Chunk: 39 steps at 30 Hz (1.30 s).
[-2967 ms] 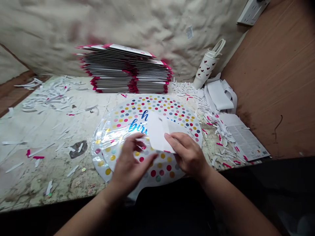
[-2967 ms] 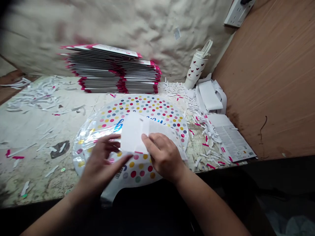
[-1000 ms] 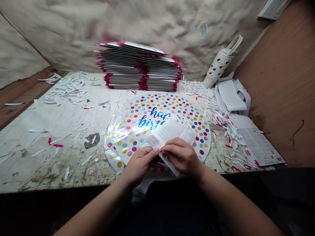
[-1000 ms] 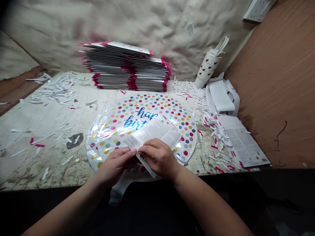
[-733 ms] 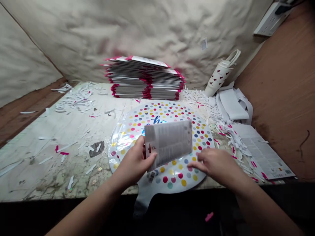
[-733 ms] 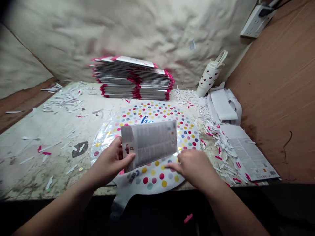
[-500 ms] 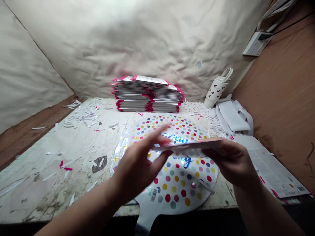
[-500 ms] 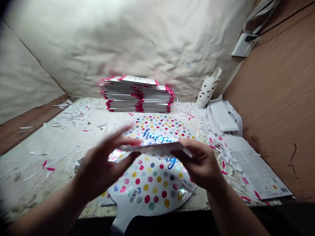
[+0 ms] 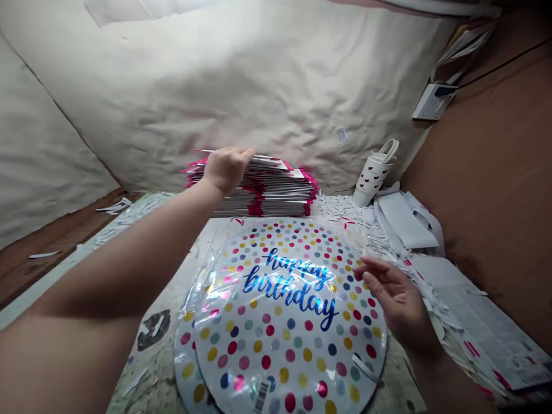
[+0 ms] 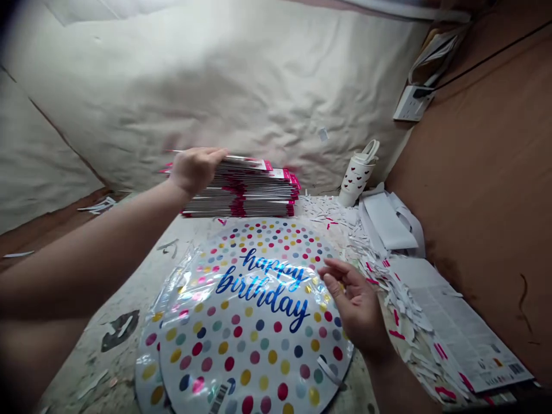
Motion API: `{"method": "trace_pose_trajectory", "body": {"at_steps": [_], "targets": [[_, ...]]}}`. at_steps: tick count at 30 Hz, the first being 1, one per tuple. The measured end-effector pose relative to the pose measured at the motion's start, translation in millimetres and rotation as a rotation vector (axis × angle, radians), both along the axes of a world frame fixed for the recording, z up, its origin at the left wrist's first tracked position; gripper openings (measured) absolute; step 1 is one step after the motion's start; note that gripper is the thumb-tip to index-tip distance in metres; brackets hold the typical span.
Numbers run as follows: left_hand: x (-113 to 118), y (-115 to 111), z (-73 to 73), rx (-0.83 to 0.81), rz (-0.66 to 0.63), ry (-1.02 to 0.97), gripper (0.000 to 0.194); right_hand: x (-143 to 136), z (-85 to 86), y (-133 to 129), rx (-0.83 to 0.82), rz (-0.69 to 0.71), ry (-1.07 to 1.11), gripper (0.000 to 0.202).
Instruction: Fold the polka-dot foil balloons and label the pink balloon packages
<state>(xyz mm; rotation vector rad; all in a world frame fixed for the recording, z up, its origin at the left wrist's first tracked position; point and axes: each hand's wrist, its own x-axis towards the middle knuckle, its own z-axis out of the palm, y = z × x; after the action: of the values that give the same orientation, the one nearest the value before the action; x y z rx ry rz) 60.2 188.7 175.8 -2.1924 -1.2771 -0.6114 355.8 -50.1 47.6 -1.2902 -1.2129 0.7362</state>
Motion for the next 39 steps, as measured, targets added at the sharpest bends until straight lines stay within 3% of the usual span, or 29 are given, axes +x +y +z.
{"method": "trace_pose_trajectory", "body": {"at_steps": [3, 5, 6, 8, 10, 11, 14, 15, 17, 19, 22, 25, 27, 29, 32, 36, 39], "targets": [[-3.0, 36.9, -2.9, -0.124, 0.040, 0.017, 0.040, -4.5, -8.9, -18.1, -0.063, 0.141, -0.355, 0.022], [4.5, 30.3, -8.2, -0.178, 0.020, -0.025, 0.041, -11.7, -12.3, -34.2, -0.067, 0.389, -0.625, 0.028], [10.9, 16.3, -12.2, -0.227, -0.006, -0.041, 0.041, -16.3, -14.3, -42.9, -0.055, 0.537, -0.749, 0.038], [25.9, -32.7, -24.7, -0.401, -0.099, -0.029, 0.037, -25.7, -20.3, -59.7, -0.013, 0.783, -0.934, 0.059], [37.9, -103.5, -44.6, -0.573, -0.194, 0.046, 0.027, -32.5, -28.6, -72.8, 0.054, 0.862, -0.995, 0.055], [41.2, -142.6, -57.0, -0.773, -0.292, 0.126, 0.025, -34.1, -33.0, -77.3, 0.082, 0.841, -0.972, 0.046], [39.6, -244.5, -96.2, -1.073, -0.517, 0.221, 0.020, -33.8, -42.9, -83.1, 0.096, 0.661, -0.803, 0.035], [36.9, -266.6, -107.4, -1.106, -0.519, 0.214, 0.021, -33.3, -44.6, -83.5, 0.093, 0.599, -0.756, 0.033], [31.3, -288.5, -123.5, -1.160, -0.479, 0.172, 0.022, -34.5, -45.9, -83.9, 0.119, 0.513, -0.716, 0.029], [27.8, -286.3, -130.8, -1.197, -0.442, 0.101, 0.023, -39.0, -45.1, -84.4, 0.154, 0.497, -0.737, 0.026], [26.6, -261.8, -131.0, -1.243, -0.367, -0.052, 0.014, -47.8, -40.2, -82.0, 0.087, 0.500, -0.882, 0.021], [26.0, -236.6, -128.5, -1.512, -0.256, -0.181, 0.013, -52.0, -29.6, -71.7, -0.129, 0.551, -0.986, 0.009], [24.9, -225.6, -127.5, -1.717, -0.218, -0.236, 0.023, -52.7, -20.6, -62.4, -0.303, 0.664, -0.922, 0.023], [25.3, -220.6, -126.0, -1.757, -0.217, -0.286, 0.023, -55.3, -12.9, -54.2, -0.410, 0.769, -0.799, 0.043], [30.1, -222.4, -120.5, -1.578, -0.220, -0.315, 0.020, -66.2, -9.4, -46.8, -0.357, 0.779, -0.681, 0.029], [30.0, -235.3, -113.4, -1.273, -0.242, -0.200, 0.006, -80.6, -21.3, -42.2, -0.247, 0.705, -0.517, 0.014], [9.4, -251.5, -120.9, -1.078, -0.194, -0.118, 0.040, -81.5, -35.6, -40.2, -0.340, 0.651, -0.172, 0.019]]}}
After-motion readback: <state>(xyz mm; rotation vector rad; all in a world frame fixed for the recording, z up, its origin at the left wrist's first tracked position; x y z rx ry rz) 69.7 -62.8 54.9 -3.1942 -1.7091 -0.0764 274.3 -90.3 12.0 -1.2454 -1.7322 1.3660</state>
